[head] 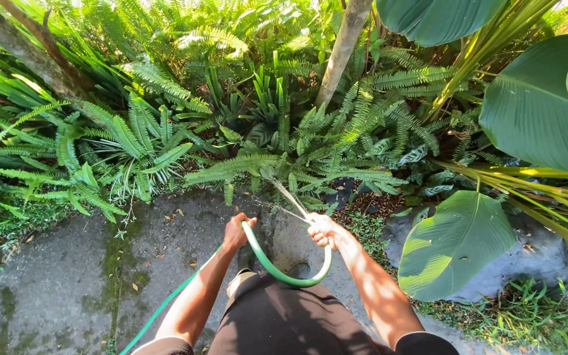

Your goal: Watering various green plants and ferns in an outdoor garden with a garden hose.

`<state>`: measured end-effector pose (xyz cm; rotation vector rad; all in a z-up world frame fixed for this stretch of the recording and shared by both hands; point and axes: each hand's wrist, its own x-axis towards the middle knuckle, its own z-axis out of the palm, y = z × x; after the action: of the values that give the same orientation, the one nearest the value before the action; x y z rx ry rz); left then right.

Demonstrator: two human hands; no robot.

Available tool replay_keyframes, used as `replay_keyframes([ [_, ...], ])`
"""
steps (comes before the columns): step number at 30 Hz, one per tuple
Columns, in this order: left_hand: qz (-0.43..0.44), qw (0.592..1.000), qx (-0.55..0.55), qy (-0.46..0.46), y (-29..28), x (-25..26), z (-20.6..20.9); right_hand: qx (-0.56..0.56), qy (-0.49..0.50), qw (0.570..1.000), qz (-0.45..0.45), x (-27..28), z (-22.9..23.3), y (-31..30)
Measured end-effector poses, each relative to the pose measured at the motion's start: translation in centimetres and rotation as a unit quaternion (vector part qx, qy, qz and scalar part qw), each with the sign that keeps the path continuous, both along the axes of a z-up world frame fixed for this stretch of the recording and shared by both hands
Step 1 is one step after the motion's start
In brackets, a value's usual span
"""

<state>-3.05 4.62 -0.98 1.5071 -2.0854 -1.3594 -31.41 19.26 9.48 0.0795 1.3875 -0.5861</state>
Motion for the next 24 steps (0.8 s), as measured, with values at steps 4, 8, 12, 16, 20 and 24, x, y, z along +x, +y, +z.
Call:
replay_keyframes([
  [4,0.011,1.0,-0.024,0.014,0.3,-0.2,0.2,-0.056,-0.024,0.997,-0.037,-0.9,0.4,0.3],
  [8,0.011,1.0,-0.003,0.004,0.2,-0.6,1.2,-0.055,-0.061,0.996,-0.035,-1.5,-1.6,0.9],
  [12,0.014,1.0,0.007,-0.013,0.6,-1.0,1.9,-0.065,-0.034,0.995,-0.062,-0.8,1.6,1.3],
  [16,-0.028,0.999,-0.021,-0.014,0.5,-1.8,0.5,-0.057,-0.081,0.99,-0.099,-1.8,0.5,3.1],
  [20,-0.023,0.999,0.037,-0.025,0.9,-2.5,0.8,-0.114,0.045,0.978,-0.171,-2.2,5.1,4.4],
  [24,-0.034,0.997,0.064,-0.036,1.2,-3.7,1.2,-0.104,0.044,0.976,-0.185,-2.4,6.4,5.5],
])
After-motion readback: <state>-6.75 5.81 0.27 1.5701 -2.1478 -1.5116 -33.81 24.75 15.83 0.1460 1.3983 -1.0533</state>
